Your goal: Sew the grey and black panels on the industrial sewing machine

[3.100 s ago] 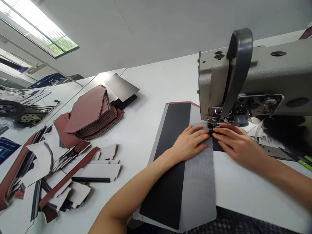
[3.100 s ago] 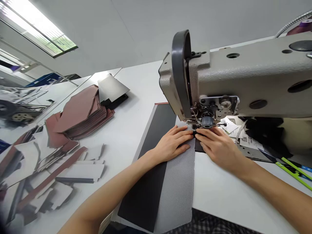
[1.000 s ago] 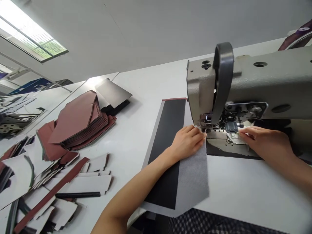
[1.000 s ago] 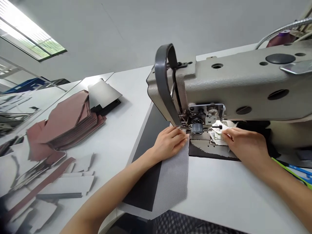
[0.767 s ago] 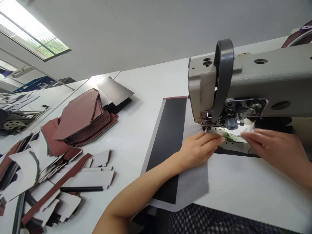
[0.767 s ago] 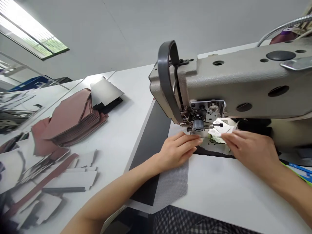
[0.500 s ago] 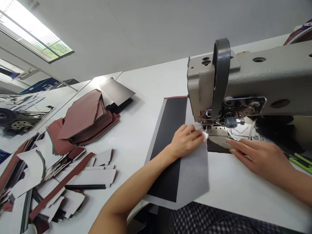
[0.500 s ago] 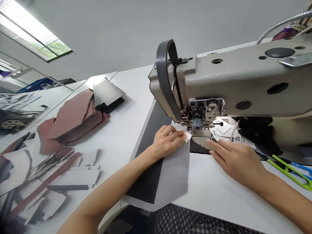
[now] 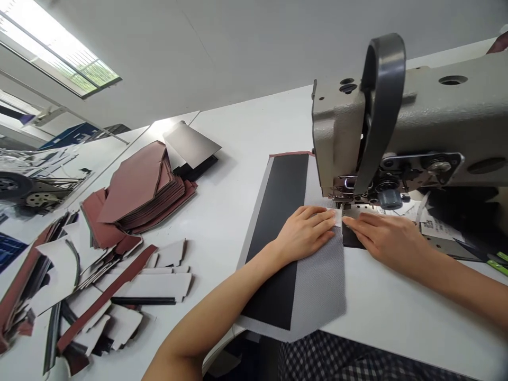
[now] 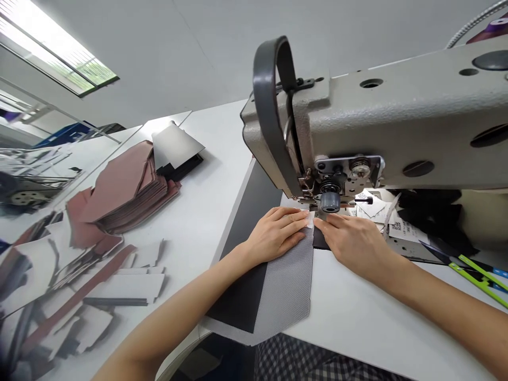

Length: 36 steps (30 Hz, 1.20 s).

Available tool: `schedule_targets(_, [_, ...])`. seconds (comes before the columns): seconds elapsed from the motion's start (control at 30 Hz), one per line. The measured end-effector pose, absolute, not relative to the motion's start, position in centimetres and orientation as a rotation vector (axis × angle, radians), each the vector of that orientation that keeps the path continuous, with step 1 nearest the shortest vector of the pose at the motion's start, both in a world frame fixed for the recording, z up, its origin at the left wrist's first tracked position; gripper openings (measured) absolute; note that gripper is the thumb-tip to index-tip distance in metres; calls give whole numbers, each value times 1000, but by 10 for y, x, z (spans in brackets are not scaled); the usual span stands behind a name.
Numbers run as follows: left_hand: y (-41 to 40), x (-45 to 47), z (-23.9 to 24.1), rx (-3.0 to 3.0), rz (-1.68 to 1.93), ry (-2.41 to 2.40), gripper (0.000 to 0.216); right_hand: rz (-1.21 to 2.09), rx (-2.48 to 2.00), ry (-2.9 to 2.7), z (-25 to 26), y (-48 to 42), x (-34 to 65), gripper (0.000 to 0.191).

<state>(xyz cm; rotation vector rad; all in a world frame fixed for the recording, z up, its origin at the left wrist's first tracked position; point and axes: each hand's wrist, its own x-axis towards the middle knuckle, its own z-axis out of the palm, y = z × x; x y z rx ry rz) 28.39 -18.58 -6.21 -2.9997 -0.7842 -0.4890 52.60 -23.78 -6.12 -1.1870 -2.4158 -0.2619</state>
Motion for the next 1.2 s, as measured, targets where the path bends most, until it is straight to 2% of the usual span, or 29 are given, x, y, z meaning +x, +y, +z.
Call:
schedule_targets(0.23, [-184, 283, -62, -3073, -502, -865, 41, -284, -1216, -2372, -66, -234, 519, 33])
schedule_targets(0.87, [-140, 296, -62, -3080, -422, -975, 37, -251, -1214, -2418, -74, -234, 523, 32])
schedule_targets(1.03, [-140, 294, -61, -3040, -431, -919, 35, -195, -1144, -2526, -58, -248, 530, 30])
schedule_targets(1.1, [-144, 290, -58, -3007, -439, -910, 33, -274, -1268, -2538, -44, -255, 547, 28])
schedule_targets(1.2, [-156, 282, -52, -2961, -516, -919, 29, -442, -1767, -2412, -25, -263, 585, 27])
